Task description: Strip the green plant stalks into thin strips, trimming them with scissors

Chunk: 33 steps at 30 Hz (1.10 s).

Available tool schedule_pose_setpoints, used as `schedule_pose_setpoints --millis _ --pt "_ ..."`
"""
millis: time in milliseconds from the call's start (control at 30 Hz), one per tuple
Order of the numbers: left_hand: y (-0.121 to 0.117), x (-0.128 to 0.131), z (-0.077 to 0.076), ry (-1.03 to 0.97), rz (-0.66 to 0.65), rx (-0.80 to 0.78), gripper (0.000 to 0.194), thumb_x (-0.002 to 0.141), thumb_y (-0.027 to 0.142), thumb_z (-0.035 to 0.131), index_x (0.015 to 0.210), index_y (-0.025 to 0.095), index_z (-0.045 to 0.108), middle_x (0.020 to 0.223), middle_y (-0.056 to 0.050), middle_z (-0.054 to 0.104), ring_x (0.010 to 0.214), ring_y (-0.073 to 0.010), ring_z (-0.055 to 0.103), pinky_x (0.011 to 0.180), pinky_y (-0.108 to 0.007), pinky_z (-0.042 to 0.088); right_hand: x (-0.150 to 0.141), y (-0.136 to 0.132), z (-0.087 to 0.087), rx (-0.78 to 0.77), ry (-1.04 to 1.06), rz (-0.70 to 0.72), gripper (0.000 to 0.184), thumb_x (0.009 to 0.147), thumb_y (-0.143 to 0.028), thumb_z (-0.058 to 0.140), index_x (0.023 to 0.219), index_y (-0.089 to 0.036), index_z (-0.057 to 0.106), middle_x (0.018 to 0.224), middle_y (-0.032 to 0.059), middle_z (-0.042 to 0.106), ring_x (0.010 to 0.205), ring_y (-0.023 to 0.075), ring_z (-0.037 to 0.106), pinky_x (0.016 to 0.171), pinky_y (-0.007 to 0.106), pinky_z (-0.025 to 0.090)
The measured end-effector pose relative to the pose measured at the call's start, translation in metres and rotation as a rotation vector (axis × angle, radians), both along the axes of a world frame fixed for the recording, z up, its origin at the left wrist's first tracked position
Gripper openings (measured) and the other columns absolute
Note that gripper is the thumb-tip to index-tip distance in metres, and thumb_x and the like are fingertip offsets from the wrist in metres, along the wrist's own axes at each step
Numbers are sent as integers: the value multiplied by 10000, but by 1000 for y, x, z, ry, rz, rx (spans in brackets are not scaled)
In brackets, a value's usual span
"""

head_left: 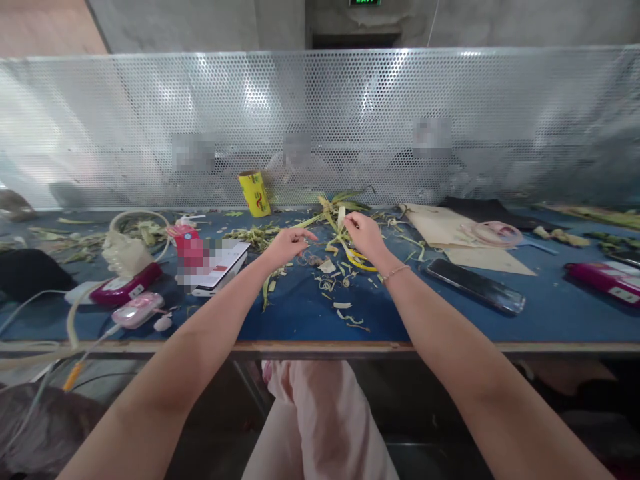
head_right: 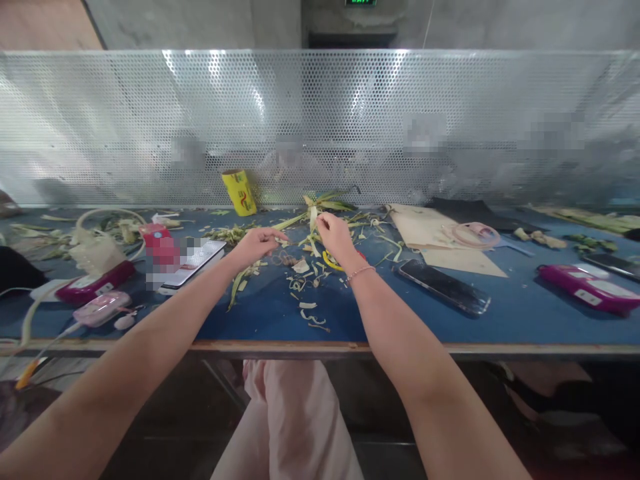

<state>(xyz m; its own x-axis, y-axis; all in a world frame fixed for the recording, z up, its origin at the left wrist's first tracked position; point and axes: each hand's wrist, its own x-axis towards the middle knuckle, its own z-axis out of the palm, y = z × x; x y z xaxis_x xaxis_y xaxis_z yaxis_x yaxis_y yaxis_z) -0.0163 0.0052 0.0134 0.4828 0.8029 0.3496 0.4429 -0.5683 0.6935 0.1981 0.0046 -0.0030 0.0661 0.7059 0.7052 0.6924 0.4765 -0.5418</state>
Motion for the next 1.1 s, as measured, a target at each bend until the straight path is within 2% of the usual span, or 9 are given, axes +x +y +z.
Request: schedule_pose_setpoints --millis 67,133,267,433,567,733,833,967,1100 --pt "-1 1 0 -3 81 53 272 720 235 497 908 146 672 466 30 489 474 -95 469 524 -226 380 -5 -3 0 -1 9 -2 209 818 -291 429 705 -171 557 564 -19 452 548 121 401 570 247 292" --pt "-1 4 -2 -17 95 125 277 730 311 528 899 141 668 547 12 541 522 -98 489 547 -228 391 -14 -7 0 -16 -5 23 205 820 -294 427 721 -169 556 580 -14 465 557 121 402 574 247 294" --pt "-3 10 -9 -29 -89 133 311 652 325 636 903 141 630 781 -38 618 689 -122 551 634 -241 445 -33 -12 -4 -16 -46 154 187 820 -293 424 765 -172 557 638 -2 516 587 124 433 592 239 316" --pt "-4 13 -11 -77 -166 -9 331 632 309 664 900 133 581 746 -29 602 695 -125 560 696 -273 462 -38 -11 -6 -18 -16 133 199 833 -298 404 744 -177 534 611 -9 490 579 126 418 584 238 311" --pt "-3 14 -14 -59 -198 -3 373 634 329 668 934 137 560 741 -10 573 692 -121 541 672 -262 452 -38 -10 -7 -29 -15 133 194 841 -289 396 749 -177 525 615 -12 478 575 124 415 589 239 315" --pt "-3 17 -17 48 -89 115 250 735 322 563 924 159 589 685 -7 578 634 -134 540 626 -260 427 -42 -10 -7 -73 -12 180 157 827 -275 417 782 -183 536 649 -9 512 603 129 453 612 243 347" --pt "-2 17 -14 51 -14 125 201 788 313 491 875 166 598 721 -22 631 678 -150 582 670 -266 433 -39 -7 -6 -124 62 191 240 863 -338 364 842 -188 550 695 2 541 621 134 492 623 252 380" --pt "6 8 -8 -24 232 174 238 788 331 502 944 176 595 766 -25 666 765 -161 606 735 -259 433 -22 3 -8 -228 137 90 328 893 -285 254 977 -188 556 796 36 597 636 143 553 649 282 431" --pt "17 -5 -5 -110 521 275 325 795 385 494 1041 189 576 855 -37 663 830 -168 599 772 -266 422 -3 13 -17 -276 -245 -61 227 760 -84 430 859 -129 630 941 112 631 932 197 568 853 304 405"
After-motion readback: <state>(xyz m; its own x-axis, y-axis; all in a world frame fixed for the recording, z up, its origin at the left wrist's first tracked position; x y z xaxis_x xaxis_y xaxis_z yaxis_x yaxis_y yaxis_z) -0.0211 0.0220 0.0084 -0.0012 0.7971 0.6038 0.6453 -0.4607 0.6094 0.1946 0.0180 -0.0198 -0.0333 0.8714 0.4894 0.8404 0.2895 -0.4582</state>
